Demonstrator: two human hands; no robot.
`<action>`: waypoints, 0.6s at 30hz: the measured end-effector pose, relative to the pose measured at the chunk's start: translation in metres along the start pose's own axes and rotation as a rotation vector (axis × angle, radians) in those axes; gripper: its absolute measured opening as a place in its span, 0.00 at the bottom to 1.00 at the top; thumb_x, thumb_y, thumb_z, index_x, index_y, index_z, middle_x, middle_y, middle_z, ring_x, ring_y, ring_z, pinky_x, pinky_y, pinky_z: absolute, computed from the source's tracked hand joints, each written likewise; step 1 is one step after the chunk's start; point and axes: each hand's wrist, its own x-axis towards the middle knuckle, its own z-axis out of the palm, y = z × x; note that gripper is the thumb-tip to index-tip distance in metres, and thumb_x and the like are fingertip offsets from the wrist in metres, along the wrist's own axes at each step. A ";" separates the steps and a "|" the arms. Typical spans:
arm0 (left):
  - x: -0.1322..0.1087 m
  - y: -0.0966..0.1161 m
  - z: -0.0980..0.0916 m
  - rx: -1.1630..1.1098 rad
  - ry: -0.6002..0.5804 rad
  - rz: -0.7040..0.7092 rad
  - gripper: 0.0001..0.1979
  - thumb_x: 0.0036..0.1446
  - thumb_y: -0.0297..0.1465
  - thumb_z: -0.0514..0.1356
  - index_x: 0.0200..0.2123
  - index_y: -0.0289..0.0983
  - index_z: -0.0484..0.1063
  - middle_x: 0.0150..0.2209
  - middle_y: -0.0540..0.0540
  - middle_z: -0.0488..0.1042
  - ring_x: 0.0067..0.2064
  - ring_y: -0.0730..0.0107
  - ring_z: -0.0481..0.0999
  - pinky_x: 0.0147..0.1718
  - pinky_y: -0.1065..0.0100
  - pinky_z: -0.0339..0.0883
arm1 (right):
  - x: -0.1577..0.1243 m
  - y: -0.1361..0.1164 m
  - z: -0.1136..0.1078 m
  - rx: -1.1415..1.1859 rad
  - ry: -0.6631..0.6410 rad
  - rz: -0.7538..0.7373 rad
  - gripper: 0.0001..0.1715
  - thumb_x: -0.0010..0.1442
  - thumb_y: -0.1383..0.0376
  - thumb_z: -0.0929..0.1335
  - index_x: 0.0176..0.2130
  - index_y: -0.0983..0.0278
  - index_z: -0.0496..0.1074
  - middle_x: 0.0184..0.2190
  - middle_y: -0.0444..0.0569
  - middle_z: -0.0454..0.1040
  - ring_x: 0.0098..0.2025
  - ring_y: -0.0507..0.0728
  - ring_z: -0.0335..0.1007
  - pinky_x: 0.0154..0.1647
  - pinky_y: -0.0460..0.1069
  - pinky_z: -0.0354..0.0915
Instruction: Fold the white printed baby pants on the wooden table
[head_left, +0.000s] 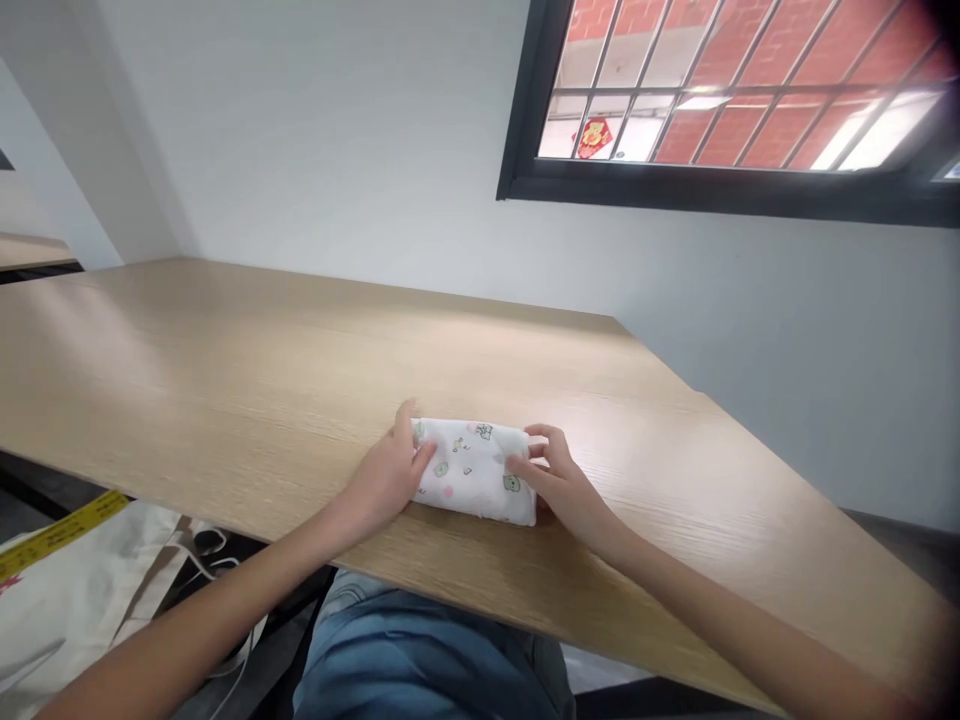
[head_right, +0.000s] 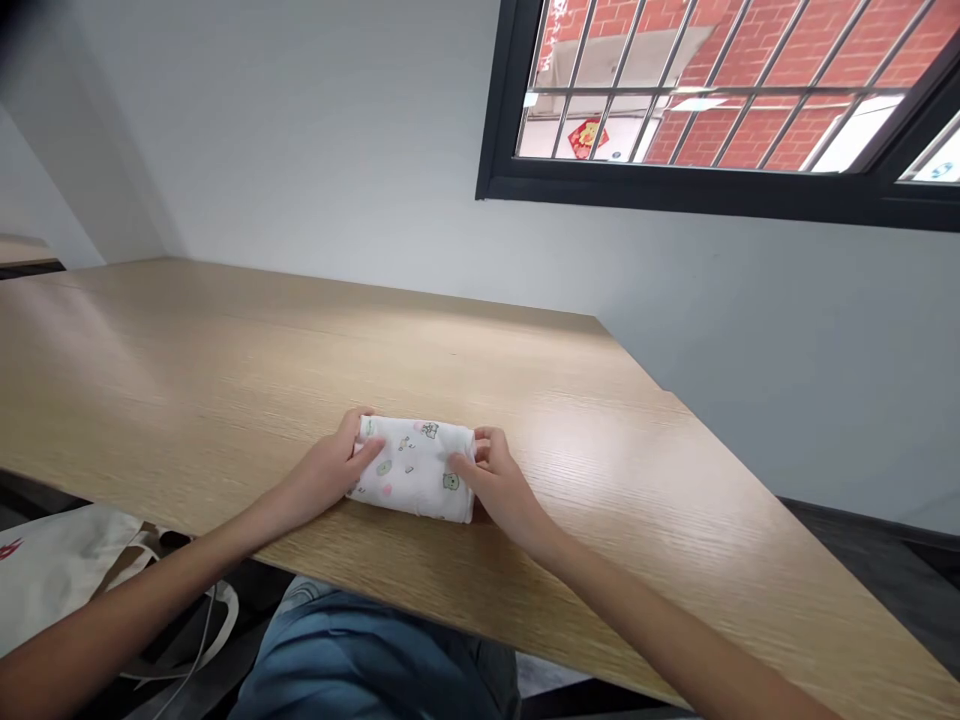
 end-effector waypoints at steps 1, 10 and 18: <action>-0.001 0.001 0.003 0.068 0.069 0.032 0.29 0.59 0.36 0.49 0.60 0.27 0.47 0.48 0.31 0.67 0.47 0.50 0.69 0.42 0.53 0.64 | -0.002 0.001 0.000 -0.096 0.063 -0.086 0.25 0.58 0.55 0.62 0.52 0.62 0.53 0.45 0.56 0.65 0.40 0.60 0.69 0.33 0.55 0.71; -0.009 0.012 0.022 0.622 -0.014 0.522 0.24 0.64 0.38 0.41 0.60 0.35 0.51 0.62 0.40 0.51 0.62 0.53 0.49 0.57 0.49 0.43 | -0.013 -0.002 0.023 -0.960 -0.006 -0.742 0.32 0.62 0.63 0.57 0.63 0.68 0.44 0.62 0.58 0.49 0.63 0.64 0.38 0.61 0.64 0.45; -0.015 -0.023 -0.021 0.480 0.043 0.169 0.24 0.62 0.42 0.42 0.54 0.33 0.60 0.54 0.36 0.63 0.56 0.54 0.61 0.53 0.55 0.54 | -0.031 0.015 -0.022 -0.395 0.023 -0.206 0.26 0.64 0.53 0.53 0.56 0.61 0.56 0.58 0.53 0.57 0.58 0.62 0.54 0.59 0.62 0.51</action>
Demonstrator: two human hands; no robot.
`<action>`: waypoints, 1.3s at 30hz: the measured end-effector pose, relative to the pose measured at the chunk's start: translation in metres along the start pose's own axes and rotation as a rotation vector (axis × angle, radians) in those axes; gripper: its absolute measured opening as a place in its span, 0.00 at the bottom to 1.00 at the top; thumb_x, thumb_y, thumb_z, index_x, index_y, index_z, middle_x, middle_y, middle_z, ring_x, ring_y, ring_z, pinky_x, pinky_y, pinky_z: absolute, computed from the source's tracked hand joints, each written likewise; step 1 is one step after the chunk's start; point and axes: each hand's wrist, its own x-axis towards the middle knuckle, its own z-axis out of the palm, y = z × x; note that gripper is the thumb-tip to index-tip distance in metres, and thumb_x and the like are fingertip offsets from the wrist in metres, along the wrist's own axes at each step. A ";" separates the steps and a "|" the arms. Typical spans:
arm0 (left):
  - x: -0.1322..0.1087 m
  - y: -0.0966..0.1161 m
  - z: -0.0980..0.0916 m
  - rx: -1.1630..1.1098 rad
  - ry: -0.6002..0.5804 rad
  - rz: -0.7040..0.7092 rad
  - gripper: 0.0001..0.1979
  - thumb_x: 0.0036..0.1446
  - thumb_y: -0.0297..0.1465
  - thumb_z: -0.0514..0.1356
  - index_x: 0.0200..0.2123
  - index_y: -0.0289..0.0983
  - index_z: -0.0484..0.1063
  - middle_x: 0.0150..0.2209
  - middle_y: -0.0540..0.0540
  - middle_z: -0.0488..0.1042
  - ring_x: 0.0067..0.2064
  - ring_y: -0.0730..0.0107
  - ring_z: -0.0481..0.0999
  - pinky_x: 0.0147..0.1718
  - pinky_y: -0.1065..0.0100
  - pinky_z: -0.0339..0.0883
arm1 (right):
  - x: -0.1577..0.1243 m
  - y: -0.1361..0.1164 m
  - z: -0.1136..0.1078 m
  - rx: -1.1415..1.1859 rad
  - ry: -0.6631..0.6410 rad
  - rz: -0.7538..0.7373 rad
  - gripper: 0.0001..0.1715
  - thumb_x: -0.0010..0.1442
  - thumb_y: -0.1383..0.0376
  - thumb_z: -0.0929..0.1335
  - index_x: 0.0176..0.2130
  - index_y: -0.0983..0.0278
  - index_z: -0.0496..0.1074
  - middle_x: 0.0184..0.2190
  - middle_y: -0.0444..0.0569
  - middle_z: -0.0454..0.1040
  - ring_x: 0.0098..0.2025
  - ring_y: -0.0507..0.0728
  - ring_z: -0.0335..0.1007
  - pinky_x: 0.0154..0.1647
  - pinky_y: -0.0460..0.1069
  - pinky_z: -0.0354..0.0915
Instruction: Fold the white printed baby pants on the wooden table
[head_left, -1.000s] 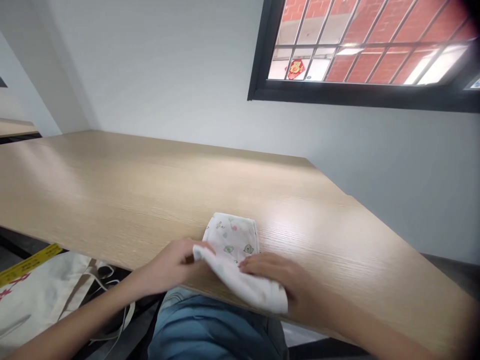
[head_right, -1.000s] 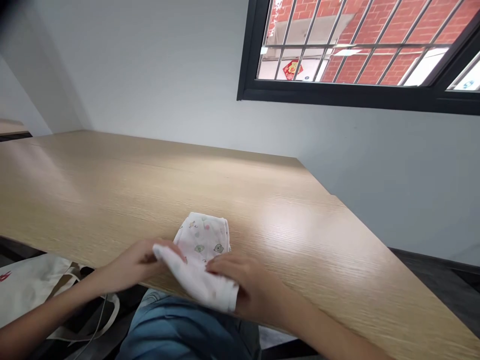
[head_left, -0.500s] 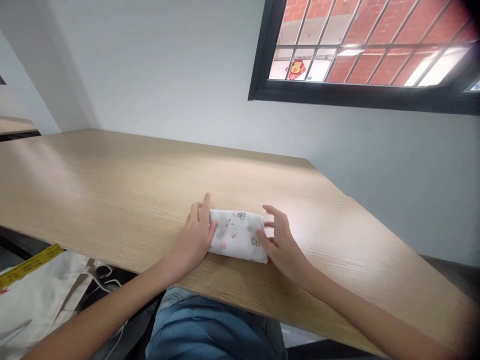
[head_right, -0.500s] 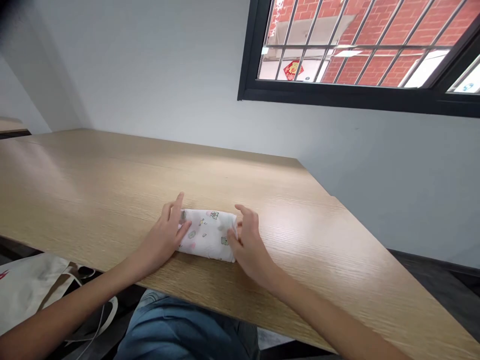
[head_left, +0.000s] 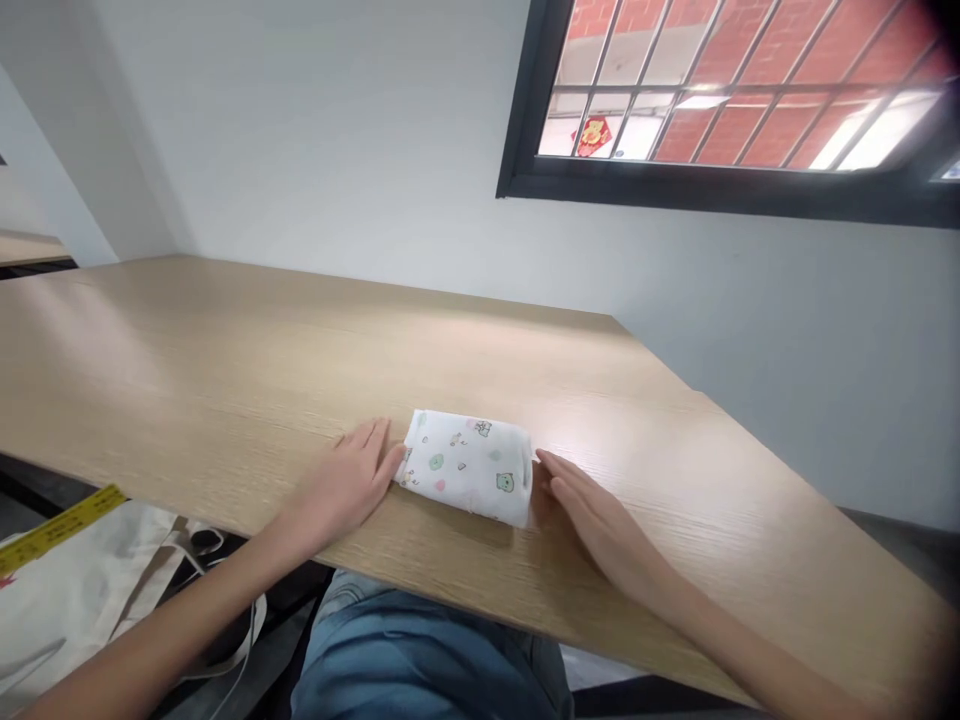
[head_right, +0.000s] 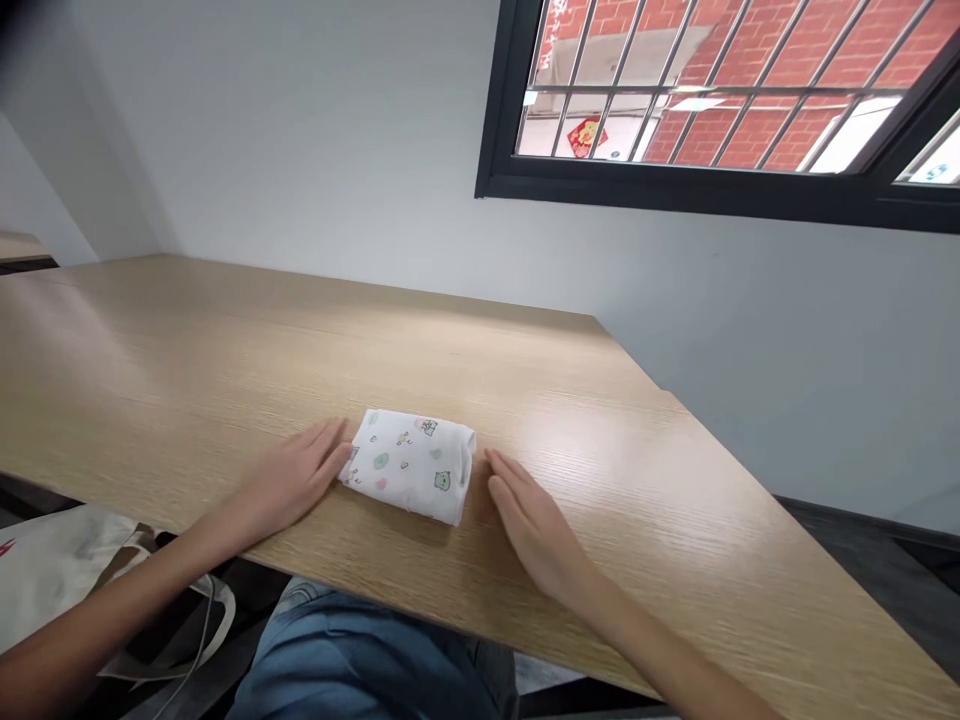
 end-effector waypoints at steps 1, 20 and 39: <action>0.004 -0.001 -0.004 -0.046 -0.001 -0.015 0.23 0.62 0.42 0.42 0.52 0.34 0.62 0.53 0.37 0.66 0.54 0.54 0.64 0.51 0.56 0.56 | -0.004 0.001 -0.002 0.099 0.020 0.067 0.23 0.63 0.52 0.53 0.52 0.60 0.59 0.54 0.53 0.61 0.55 0.62 0.58 0.57 0.62 0.54; -0.033 0.047 -0.013 -0.380 -0.215 -0.131 0.15 0.59 0.42 0.47 0.26 0.38 0.60 0.25 0.51 0.67 0.27 0.68 0.66 0.26 0.68 0.56 | 0.092 -0.005 0.038 0.475 0.059 -0.038 0.21 0.39 0.73 0.58 0.37 0.61 0.54 0.29 0.42 0.62 0.32 0.53 0.60 0.32 0.48 0.58; -0.008 0.061 0.015 -0.566 -0.088 0.004 0.10 0.62 0.31 0.43 0.34 0.38 0.62 0.32 0.45 0.72 0.32 0.66 0.70 0.32 0.67 0.61 | 0.013 -0.049 0.051 -0.886 0.040 -0.533 0.31 0.50 0.74 0.59 0.54 0.83 0.56 0.38 0.66 0.70 0.35 0.65 0.67 0.34 0.57 0.70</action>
